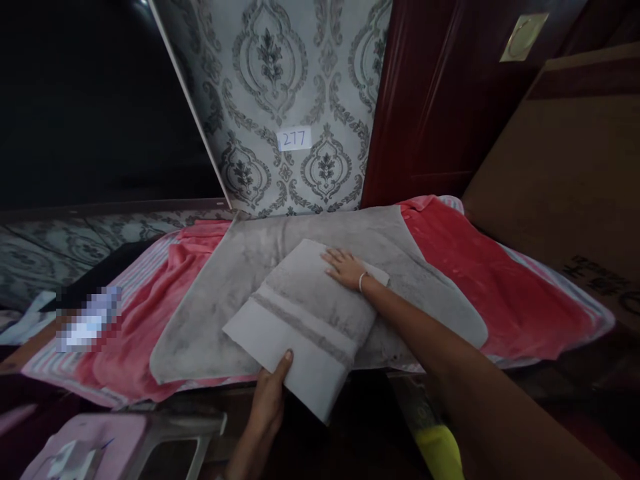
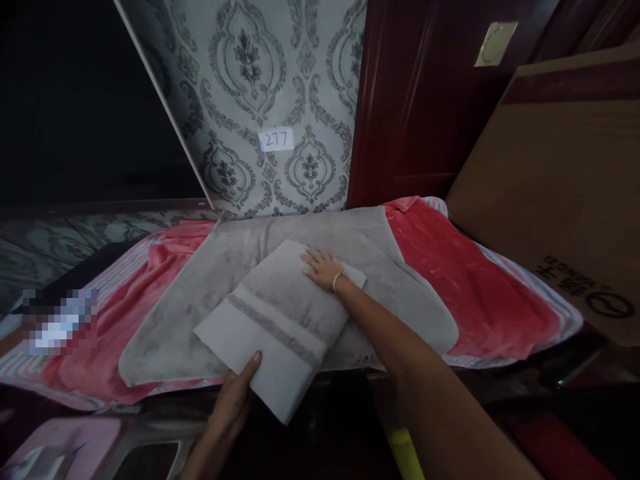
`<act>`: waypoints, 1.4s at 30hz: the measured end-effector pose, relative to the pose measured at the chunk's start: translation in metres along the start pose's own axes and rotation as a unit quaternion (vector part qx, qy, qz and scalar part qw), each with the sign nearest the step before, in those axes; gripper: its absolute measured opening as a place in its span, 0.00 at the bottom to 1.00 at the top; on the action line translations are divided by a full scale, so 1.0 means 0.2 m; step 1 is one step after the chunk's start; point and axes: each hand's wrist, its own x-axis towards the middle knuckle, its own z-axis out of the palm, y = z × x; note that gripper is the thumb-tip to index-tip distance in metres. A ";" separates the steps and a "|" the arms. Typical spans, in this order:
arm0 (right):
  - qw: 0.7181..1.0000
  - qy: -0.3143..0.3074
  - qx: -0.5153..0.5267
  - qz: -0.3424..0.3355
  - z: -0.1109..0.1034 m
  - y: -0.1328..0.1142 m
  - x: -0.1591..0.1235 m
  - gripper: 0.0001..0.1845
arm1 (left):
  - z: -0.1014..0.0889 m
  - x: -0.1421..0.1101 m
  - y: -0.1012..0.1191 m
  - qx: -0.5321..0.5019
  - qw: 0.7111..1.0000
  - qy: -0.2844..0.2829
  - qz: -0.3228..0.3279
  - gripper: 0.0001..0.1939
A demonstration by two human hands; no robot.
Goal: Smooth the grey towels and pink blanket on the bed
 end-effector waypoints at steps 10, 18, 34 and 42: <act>0.994 0.038 -0.002 0.098 -0.11 -0.06 0.06 0.36 | -0.09 0.06 0.12 -0.050 0.999 0.006 0.005 0.25; 0.974 -0.045 0.022 -0.221 0.03 -0.47 0.19 0.34 | -0.07 0.17 0.32 -0.028 0.996 0.071 0.043 0.26; 0.997 -0.016 0.023 0.065 -0.09 -0.07 0.47 0.31 | -0.09 0.21 0.25 -0.029 0.995 0.074 0.063 0.36; 0.962 -0.056 0.018 -0.267 0.06 -0.60 0.26 0.31 | -0.08 0.20 0.23 -0.047 0.991 0.059 0.109 0.37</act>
